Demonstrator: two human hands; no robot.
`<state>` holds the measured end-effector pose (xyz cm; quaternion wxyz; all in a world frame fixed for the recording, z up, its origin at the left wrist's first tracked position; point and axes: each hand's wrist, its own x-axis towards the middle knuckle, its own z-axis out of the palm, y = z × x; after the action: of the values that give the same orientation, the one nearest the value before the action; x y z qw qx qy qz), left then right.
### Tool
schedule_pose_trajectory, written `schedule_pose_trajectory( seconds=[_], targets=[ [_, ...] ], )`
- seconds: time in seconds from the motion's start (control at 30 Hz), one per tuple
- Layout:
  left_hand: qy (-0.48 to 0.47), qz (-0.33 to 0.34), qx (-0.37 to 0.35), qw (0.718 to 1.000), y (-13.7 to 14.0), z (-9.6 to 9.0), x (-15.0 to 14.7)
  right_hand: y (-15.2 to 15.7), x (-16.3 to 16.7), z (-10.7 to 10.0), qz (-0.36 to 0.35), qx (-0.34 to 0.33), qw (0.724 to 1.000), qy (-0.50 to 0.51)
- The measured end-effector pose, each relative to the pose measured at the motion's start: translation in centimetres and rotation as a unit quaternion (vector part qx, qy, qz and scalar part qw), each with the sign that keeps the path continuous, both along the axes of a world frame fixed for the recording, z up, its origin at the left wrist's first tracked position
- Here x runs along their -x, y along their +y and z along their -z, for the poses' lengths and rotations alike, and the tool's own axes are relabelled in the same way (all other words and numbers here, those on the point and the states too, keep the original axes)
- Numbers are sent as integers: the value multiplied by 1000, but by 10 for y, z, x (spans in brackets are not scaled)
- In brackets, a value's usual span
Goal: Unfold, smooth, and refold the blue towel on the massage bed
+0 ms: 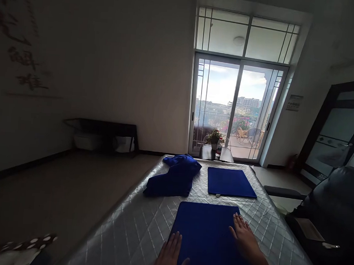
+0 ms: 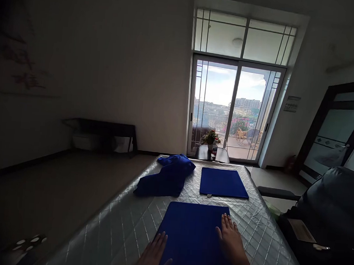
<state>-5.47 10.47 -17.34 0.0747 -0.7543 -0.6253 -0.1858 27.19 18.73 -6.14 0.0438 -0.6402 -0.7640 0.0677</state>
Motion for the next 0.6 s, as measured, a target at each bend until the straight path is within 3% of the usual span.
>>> schedule_pose_trajectory(
  seconds=[0.2, 0.37, 0.6],
  targets=[
    [-3, -18, 114, 993, 0, -15, -2, 15, 0, 38, 28, -20, 999, 39],
    [16, -77, 141, 987, 15, -47, -31, 17, -3, 47, 24, -33, 998, 56],
    [-21, 128, 123, 984, 65, -79, -161, 24, -7, 62, 10, -66, 997, 34]
  ],
)
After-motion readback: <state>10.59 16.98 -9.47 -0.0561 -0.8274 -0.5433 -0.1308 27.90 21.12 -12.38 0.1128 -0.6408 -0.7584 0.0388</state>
